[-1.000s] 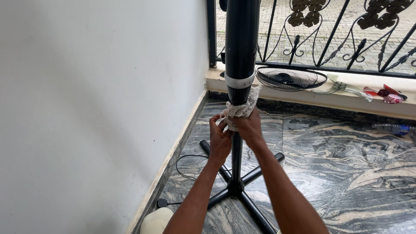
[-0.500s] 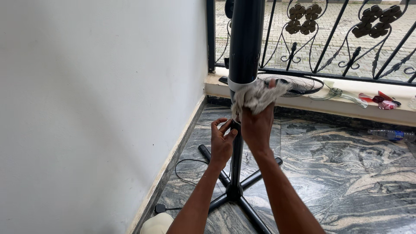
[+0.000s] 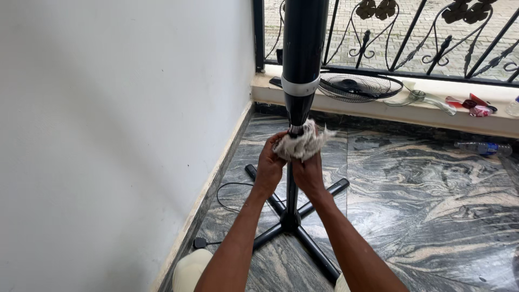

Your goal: The person cleans a standing fan by wiping its parts with a wet cloth. They clean the fan cage, the motor housing, and the stand, dipping the cloth in a red bucket of water as needed.

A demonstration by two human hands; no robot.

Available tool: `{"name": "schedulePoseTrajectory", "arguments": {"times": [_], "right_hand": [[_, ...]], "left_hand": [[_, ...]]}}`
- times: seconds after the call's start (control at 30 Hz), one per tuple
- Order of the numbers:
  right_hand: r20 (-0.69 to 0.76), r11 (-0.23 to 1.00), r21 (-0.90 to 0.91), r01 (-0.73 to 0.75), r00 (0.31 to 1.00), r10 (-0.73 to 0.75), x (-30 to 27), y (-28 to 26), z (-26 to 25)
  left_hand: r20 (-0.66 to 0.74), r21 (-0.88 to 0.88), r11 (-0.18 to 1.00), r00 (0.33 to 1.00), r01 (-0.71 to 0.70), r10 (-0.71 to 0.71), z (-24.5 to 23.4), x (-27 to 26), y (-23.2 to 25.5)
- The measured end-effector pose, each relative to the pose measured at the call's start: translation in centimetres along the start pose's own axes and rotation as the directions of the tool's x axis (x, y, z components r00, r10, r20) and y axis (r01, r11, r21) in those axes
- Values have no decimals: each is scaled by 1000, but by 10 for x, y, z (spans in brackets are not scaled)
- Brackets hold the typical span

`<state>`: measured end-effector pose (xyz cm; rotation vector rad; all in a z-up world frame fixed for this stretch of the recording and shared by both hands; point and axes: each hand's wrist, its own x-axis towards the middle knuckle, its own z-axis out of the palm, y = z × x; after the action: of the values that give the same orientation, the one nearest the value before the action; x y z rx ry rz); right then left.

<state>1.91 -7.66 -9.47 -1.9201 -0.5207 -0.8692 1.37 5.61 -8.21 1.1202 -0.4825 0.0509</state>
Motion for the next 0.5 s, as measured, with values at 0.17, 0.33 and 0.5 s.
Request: {"name": "schedulePoseTrajectory", "arguments": {"times": [0.17,0.33,0.5], "right_hand": [[12,953,34,-302,953,302,-57,-16,3],[89,873,-117,-474,870,484,-56,-7,-7],[13,901,-287,-325,939,343,-32,-8,-3]], "left_hand": [[-96,-11,998,993,60,-61,1,-11,-1],[-216,151,968,962,202,-167,1,-34,-19],[-281,122,982,954,148,-109,-2,-65,-54]]}}
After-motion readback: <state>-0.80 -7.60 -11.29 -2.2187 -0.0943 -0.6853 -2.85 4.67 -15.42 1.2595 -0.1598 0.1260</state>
